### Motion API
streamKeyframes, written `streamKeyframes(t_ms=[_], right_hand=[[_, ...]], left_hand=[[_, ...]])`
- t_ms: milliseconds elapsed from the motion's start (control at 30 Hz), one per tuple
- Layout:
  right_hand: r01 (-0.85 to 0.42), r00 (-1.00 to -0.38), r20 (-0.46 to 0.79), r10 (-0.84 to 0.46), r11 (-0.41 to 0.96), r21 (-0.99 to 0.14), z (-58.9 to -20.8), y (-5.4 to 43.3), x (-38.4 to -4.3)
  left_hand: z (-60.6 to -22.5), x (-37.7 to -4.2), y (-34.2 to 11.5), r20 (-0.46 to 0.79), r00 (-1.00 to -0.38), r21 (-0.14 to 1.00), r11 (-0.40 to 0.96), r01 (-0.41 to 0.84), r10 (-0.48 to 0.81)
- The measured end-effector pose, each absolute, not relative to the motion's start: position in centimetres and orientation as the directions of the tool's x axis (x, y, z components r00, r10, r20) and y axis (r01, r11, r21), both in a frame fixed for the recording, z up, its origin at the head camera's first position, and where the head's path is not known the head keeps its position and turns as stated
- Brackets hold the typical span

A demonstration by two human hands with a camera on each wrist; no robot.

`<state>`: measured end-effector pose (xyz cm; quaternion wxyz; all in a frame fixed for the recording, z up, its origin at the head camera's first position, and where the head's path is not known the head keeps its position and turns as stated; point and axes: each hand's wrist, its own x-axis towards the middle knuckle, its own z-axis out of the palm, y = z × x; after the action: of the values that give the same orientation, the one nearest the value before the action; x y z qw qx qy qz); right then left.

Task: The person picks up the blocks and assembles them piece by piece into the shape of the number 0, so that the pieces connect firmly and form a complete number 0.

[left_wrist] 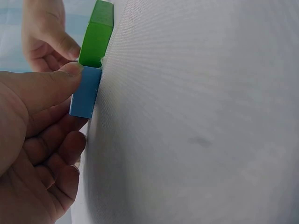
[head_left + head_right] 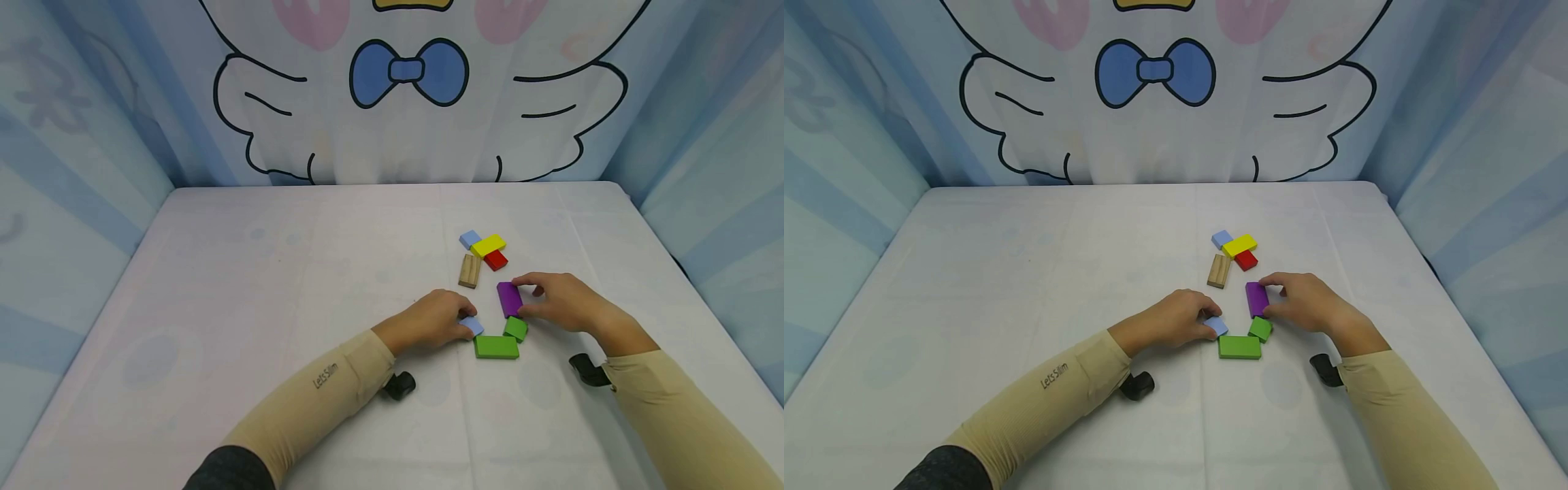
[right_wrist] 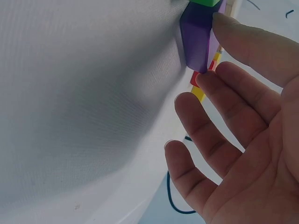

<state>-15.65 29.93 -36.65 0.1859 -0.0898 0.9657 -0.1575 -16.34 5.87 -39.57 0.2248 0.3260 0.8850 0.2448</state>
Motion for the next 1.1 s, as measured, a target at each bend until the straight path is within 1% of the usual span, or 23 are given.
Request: streamKeyframes(t_ms=[400,767,1100], right_hand=[[-0.094,-0.917,-0.335,-0.219,0.931,-0.352,-36.5,30.1,-15.5],[-0.090,-0.936,-0.287,-0.206,0.924,-0.372,-36.0,30.2,-15.8],[-0.074,-0.954,-0.234,-0.186,0.905,-0.419,-35.9,29.8,-17.1]], left_hand=[[-39.6,-16.4,5.9,-0.235,-0.690,0.587,0.666,0.460,0.684],[-39.6,-16.3,5.9,-0.238,-0.691,0.596,0.665,0.451,0.682],[-39.6,-16.4,5.9,-0.227,-0.688,0.589,0.660,0.467,0.689]])
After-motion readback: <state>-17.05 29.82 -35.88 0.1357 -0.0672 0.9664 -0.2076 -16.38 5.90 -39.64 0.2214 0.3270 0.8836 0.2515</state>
